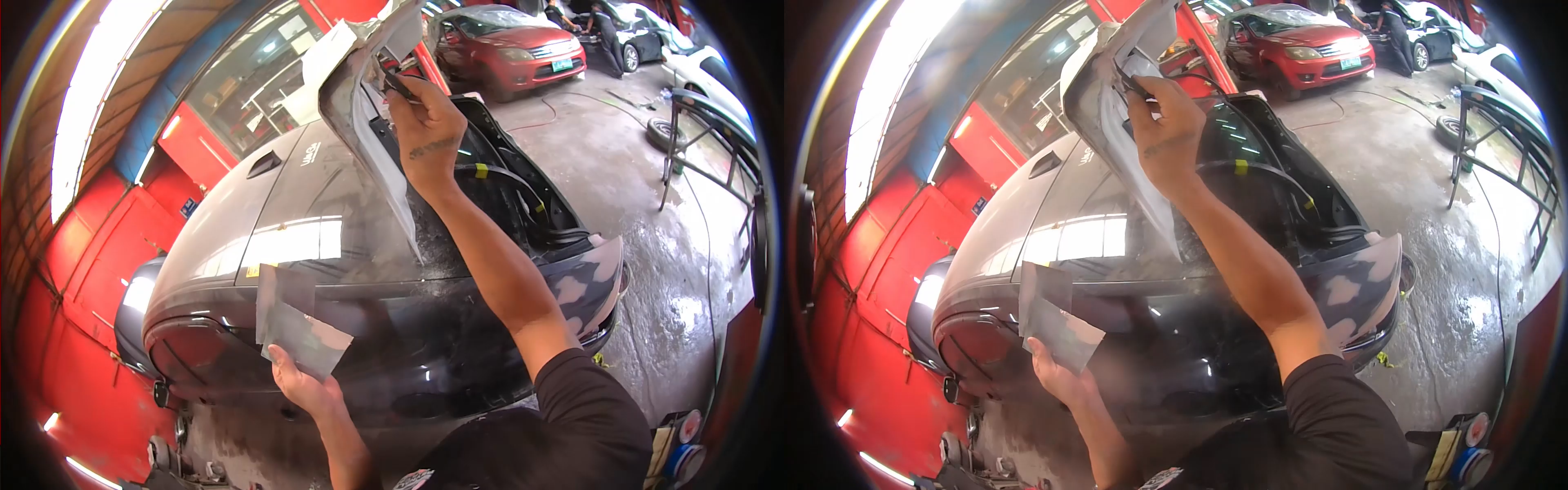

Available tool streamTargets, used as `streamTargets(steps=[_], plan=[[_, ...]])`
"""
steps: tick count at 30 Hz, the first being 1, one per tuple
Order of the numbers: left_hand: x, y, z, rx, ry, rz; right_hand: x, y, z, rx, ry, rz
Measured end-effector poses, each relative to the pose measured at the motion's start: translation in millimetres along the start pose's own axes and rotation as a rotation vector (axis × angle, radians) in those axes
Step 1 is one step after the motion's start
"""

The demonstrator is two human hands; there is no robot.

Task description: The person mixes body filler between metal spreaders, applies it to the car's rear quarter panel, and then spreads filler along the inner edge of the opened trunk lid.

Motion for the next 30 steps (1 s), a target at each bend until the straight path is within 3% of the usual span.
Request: streamTargets(steps=[10, 13, 25, 30], plan=[[14.6, -10.9, 4.5, -0.029, -0.041, 0.016, -3.7, 4.0, -13.0, 0.113, 0.017, 0.108], [18.5, -14.2, 3.3, -0.016, -0.03, 0.008, -12.8, 6.1, -16.1, 0.259, 0.07, 0.117], [34.9, -22.9, -2.8, 0.015, -0.001, 0.064, -31.6, 22.3, -30.6, 0.526, 0.262, -0.127], [25.8, -20.8, -9.1, 0.032, 0.018, -0.002, -21.0, 24.8, -20.6, 0.564, 0.353, -0.35]])
Point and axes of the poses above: each hand's wrist, its own y-axis away from the middle knuckle, its own x-axis out of the back of the hand, z = x × y, the point moved 8 cm from there along -y, towards the middle knuckle, and after that the axes turned 14 degrees about z, right-handed, at the moved point
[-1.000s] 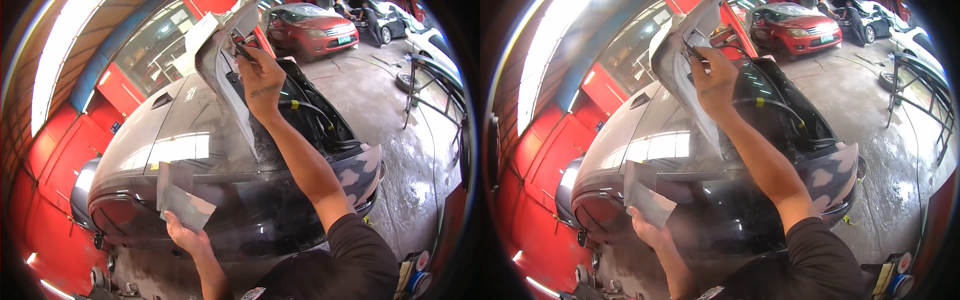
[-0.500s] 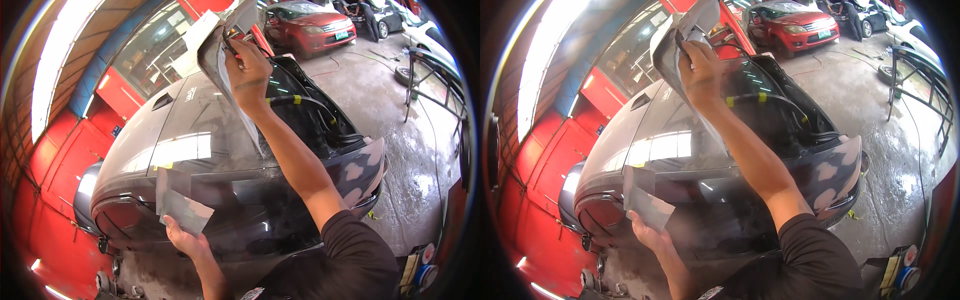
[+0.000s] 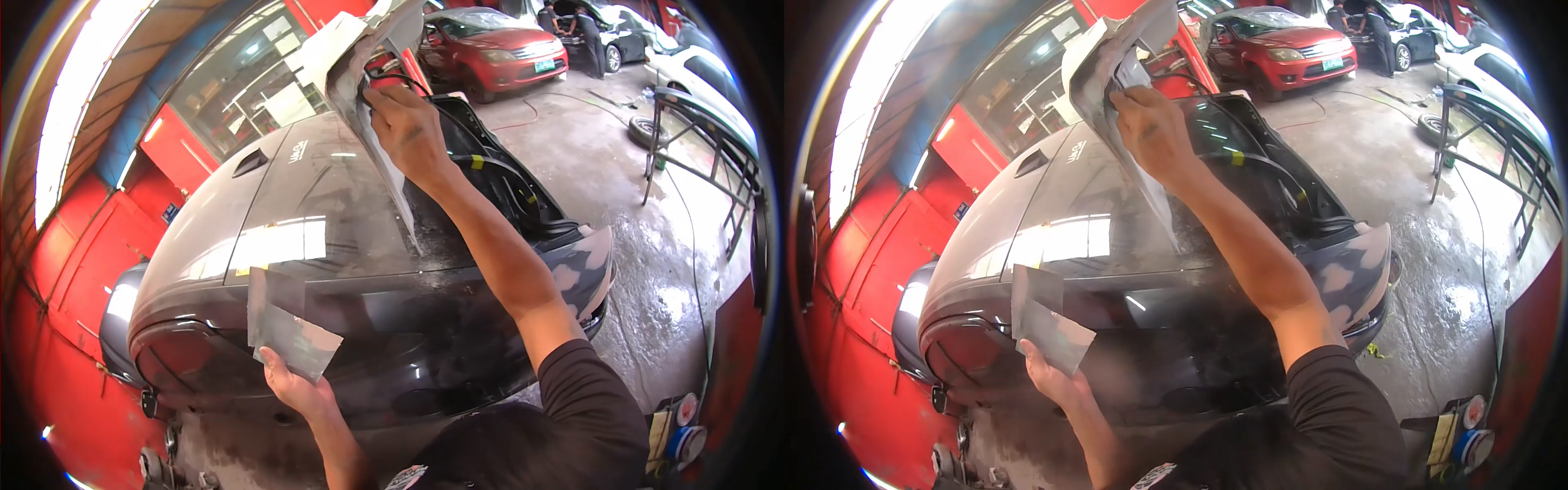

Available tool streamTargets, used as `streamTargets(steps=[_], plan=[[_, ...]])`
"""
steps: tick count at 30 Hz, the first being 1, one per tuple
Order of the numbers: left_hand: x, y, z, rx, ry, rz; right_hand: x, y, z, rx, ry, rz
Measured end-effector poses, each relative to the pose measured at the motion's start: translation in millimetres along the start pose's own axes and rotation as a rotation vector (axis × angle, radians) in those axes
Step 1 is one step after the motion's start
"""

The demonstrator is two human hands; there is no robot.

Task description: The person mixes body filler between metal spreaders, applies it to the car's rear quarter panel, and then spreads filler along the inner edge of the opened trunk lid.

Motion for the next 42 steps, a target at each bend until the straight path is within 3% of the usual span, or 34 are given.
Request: streamTargets(steps=[7, 29, 42], plan=[[-3.6, 0.9, -3.4, 0.023, 0.051, 0.0, 35.6, -28.4, -6.1, 0.051, 0.085, 0.094], [18.6, -6.6, -7.4, 0.032, 0.045, 0.021, -3.6, -43.0, -25.2, 0.331, 0.105, -0.112], [20.7, -8.3, -9.8, 0.058, 0.056, -0.018, -0.6, -31.6, -37.3, 0.379, 0.003, -0.246]])
Point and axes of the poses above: each hand's wrist, its own y-axis away from the middle knuckle, its own x-axis out of the back of the hand, z = x × y, the point moved 8 cm from there along -y, towards the middle knuckle, and after that the axes turned 14 degrees about z, right-handed, at the moved point
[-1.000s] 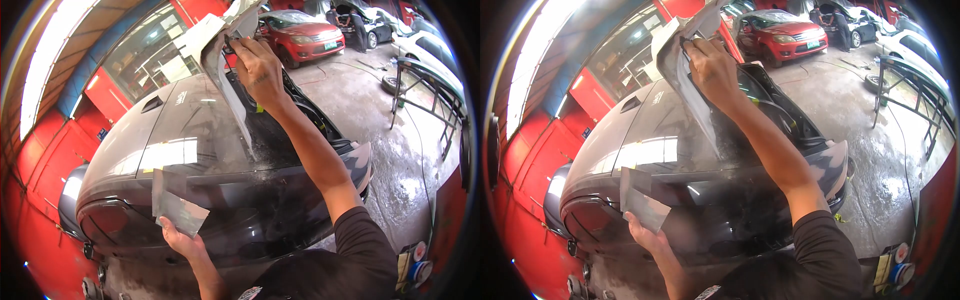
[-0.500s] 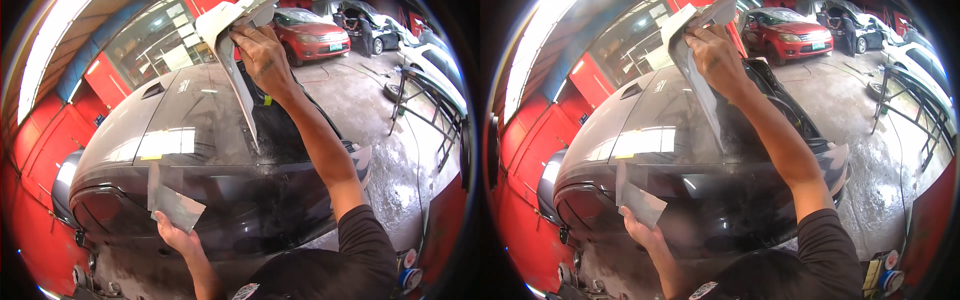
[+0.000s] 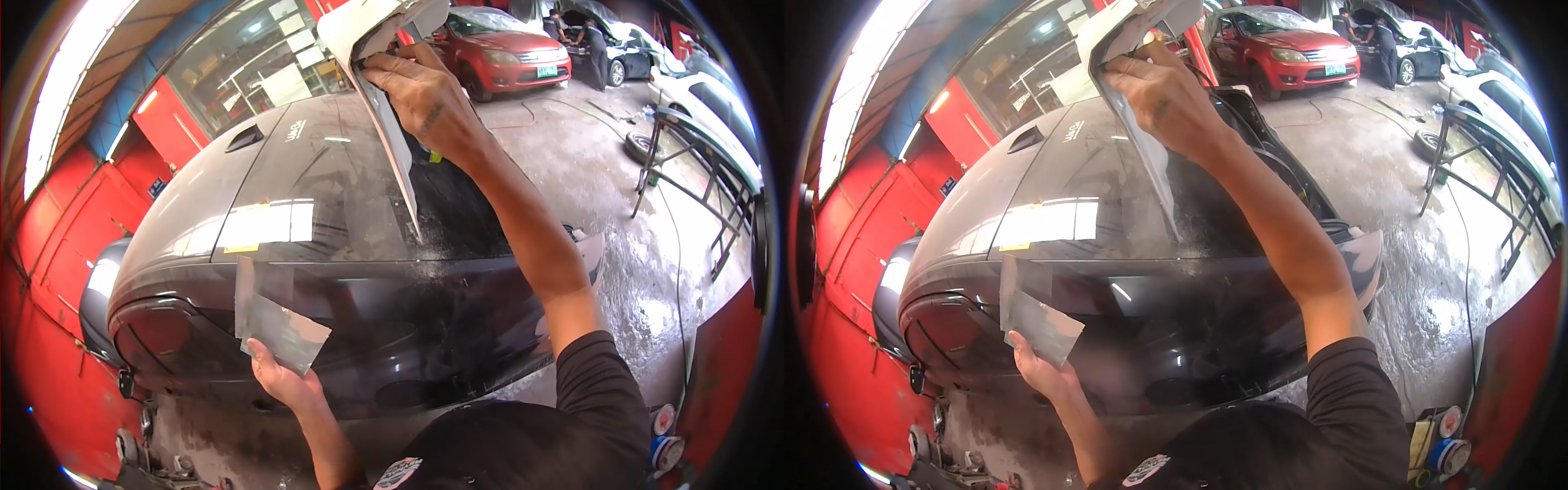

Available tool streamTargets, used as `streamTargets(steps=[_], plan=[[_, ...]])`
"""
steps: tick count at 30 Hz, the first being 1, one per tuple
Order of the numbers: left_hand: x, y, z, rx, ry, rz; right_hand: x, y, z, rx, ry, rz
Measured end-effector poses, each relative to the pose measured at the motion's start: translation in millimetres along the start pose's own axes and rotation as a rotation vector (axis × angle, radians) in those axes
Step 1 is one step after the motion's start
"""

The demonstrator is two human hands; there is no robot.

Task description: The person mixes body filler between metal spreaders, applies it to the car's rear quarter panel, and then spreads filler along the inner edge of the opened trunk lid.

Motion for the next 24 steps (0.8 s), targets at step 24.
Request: streamTargets(steps=[24], plan=[[-12.4, 15.6, -6.2, -0.01, 0.031, 0.043, 4.0, 30.4, -9.0, -0.026, -0.132, -0.139]])
Point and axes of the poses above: each hand's wrist, its own y-axis away from the middle knuckle, its own x-axis out of the back of the hand, z = x × y, the point moved 8 cm from there along -y, towards the middle knuckle, and after that the axes turned 14 degrees about z, right-handed, at the moved point
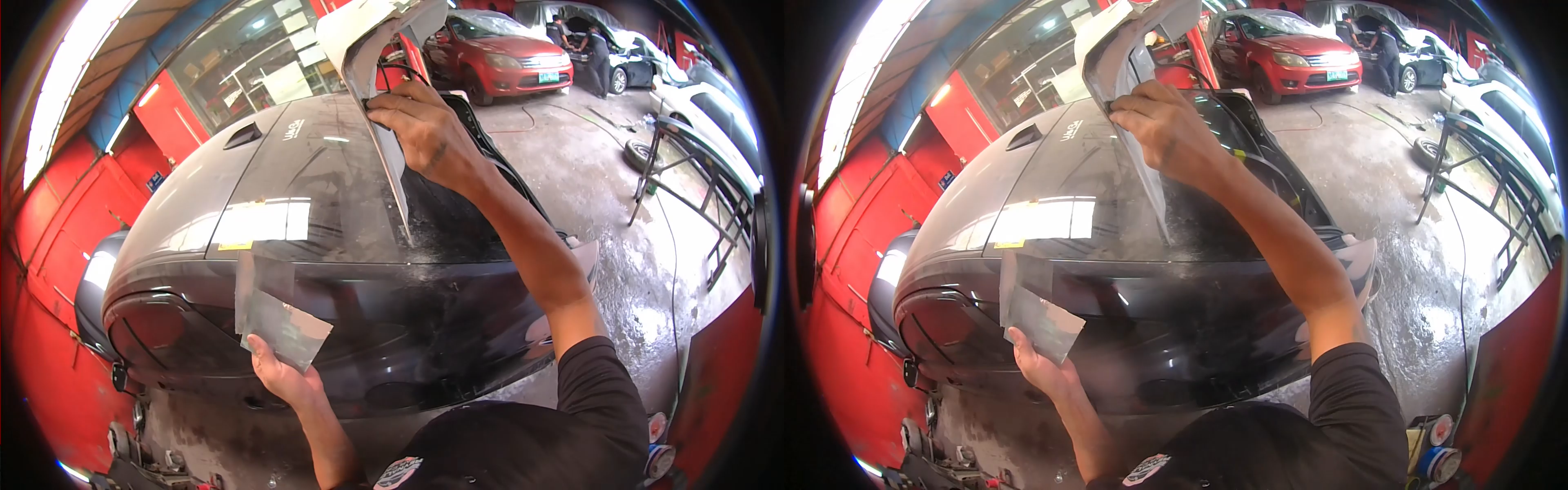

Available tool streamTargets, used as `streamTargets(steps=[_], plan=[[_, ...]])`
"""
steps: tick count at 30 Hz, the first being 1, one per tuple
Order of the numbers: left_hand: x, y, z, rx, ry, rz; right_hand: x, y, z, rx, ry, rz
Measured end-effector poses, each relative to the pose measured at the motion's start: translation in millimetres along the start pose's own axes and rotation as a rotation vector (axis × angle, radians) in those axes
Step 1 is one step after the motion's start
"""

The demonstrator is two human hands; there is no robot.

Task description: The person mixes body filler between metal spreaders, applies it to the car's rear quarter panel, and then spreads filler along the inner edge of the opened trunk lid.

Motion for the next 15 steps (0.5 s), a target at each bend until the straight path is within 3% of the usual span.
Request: streamTargets(steps=[5, 8, 11, 15], plan=[[-9.0, 7.3, 2.5, -0.02, -0.016, 0.018, 18.6, 9.3, -2.4, -0.021, -0.035, -0.023], [-6.6, 8.2, 2.4, -0.013, -0.034, -0.005, 35.7, 19.5, 20.6, -0.222, -0.157, 0.164], [-8.6, 11.7, 5.2, -0.031, -0.056, 0.034, 15.7, 43.2, 58.4, -0.797, -0.499, 0.3], [-15.6, 22.7, 11.8, -0.081, -0.085, 0.09, -4.2, 42.4, 63.4, -0.891, -0.577, 0.478]])
Point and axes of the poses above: each hand's wrist, its own y-axis away from the middle knuckle, its own x-axis out of the back of the hand, z = x × y, the point moved 8 cm from there along -y, towards the middle knuckle, and after that the axes turned 14 degrees about z, right-handed, at the moved point
